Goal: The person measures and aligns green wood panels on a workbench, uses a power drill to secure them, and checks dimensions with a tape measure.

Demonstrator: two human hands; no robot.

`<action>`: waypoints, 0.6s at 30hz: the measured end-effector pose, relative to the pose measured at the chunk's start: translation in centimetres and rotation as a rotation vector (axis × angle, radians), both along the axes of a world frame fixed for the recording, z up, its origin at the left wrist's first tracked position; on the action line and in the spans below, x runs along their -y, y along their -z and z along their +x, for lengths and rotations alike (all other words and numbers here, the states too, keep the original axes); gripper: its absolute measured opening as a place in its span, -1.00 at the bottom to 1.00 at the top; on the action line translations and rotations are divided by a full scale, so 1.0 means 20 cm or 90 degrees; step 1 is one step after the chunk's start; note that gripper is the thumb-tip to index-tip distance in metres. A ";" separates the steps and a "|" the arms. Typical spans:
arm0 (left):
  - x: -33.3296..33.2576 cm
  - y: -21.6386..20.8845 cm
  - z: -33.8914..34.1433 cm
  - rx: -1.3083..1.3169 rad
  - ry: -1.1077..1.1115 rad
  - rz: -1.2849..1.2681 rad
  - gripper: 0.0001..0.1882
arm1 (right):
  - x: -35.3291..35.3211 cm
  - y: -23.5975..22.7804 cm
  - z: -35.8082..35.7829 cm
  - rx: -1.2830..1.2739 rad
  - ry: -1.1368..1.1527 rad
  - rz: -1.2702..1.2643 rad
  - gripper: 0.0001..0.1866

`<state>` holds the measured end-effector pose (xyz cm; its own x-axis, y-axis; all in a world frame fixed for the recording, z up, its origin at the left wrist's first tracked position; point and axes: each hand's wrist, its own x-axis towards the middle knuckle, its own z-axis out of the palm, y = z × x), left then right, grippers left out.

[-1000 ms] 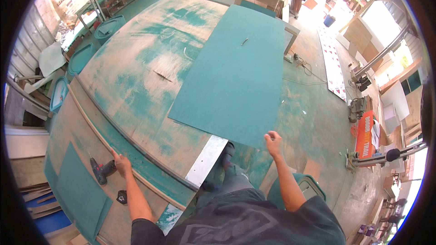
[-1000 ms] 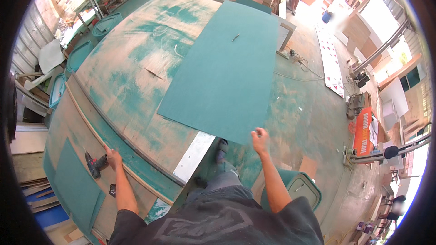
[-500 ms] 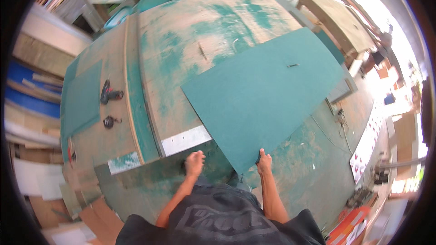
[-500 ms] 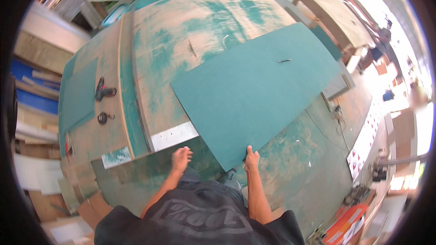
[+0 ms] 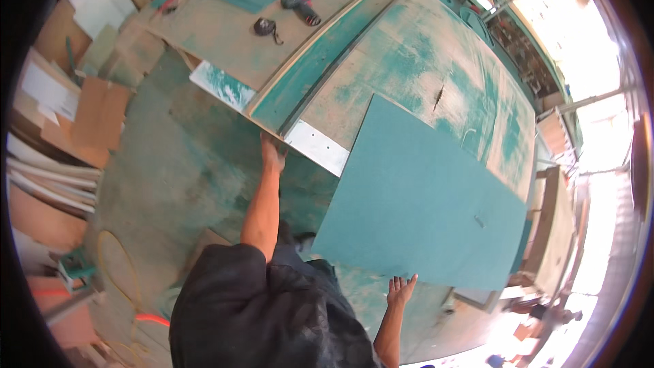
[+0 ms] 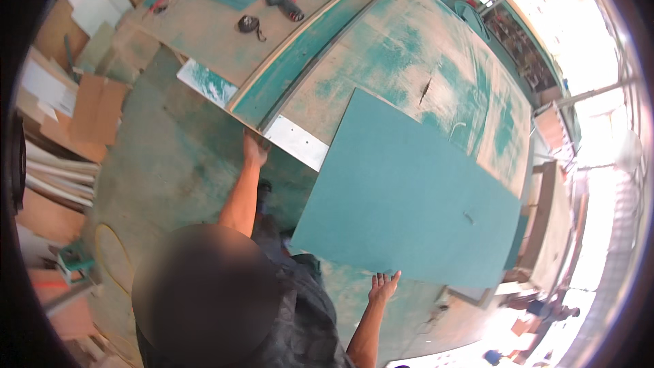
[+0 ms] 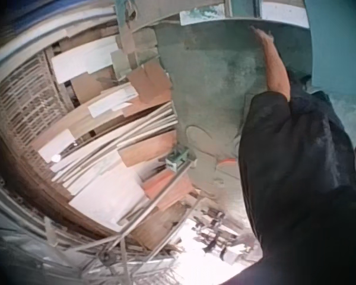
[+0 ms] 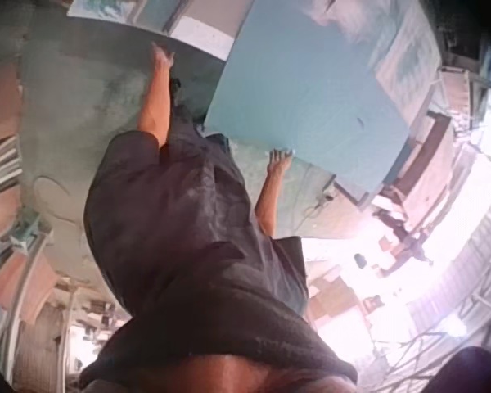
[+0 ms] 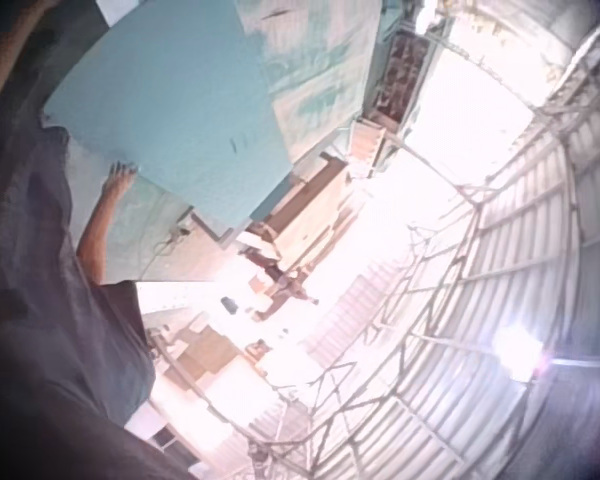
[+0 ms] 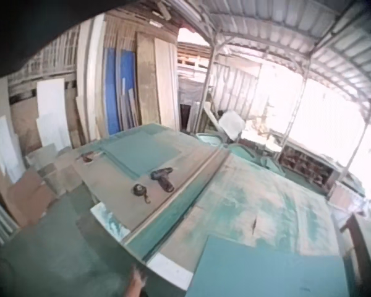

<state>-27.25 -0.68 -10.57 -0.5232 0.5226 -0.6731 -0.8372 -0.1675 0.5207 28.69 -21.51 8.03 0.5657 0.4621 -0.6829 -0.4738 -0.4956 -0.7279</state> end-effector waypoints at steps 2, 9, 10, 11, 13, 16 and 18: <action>-0.15 0.06 -0.05 0.026 0.020 0.241 -0.44 | -0.06 0.04 0.19 0.025 -0.019 -0.002 0.14; -0.34 0.13 0.02 -0.005 0.119 0.296 -0.48 | -0.15 0.12 0.38 0.024 -0.124 -0.072 -0.30; -0.35 0.12 0.05 -0.014 0.136 0.272 -0.49 | -0.14 0.15 0.38 0.017 -0.106 -0.072 -0.39; -0.34 0.12 0.08 -0.024 0.155 0.249 -0.49 | -0.12 0.19 0.36 0.011 -0.088 -0.072 -0.48; -0.31 0.11 0.09 -0.051 0.172 0.210 -0.49 | -0.18 0.27 0.33 -0.004 -0.082 -0.045 -0.58; -0.29 0.09 0.21 -0.065 0.228 0.153 -0.49 | -0.12 0.29 0.33 0.017 -0.055 -0.022 -0.64; -0.27 0.10 0.23 -0.085 0.249 0.121 -0.50 | -0.17 0.30 0.36 0.043 -0.068 -0.055 -0.67</action>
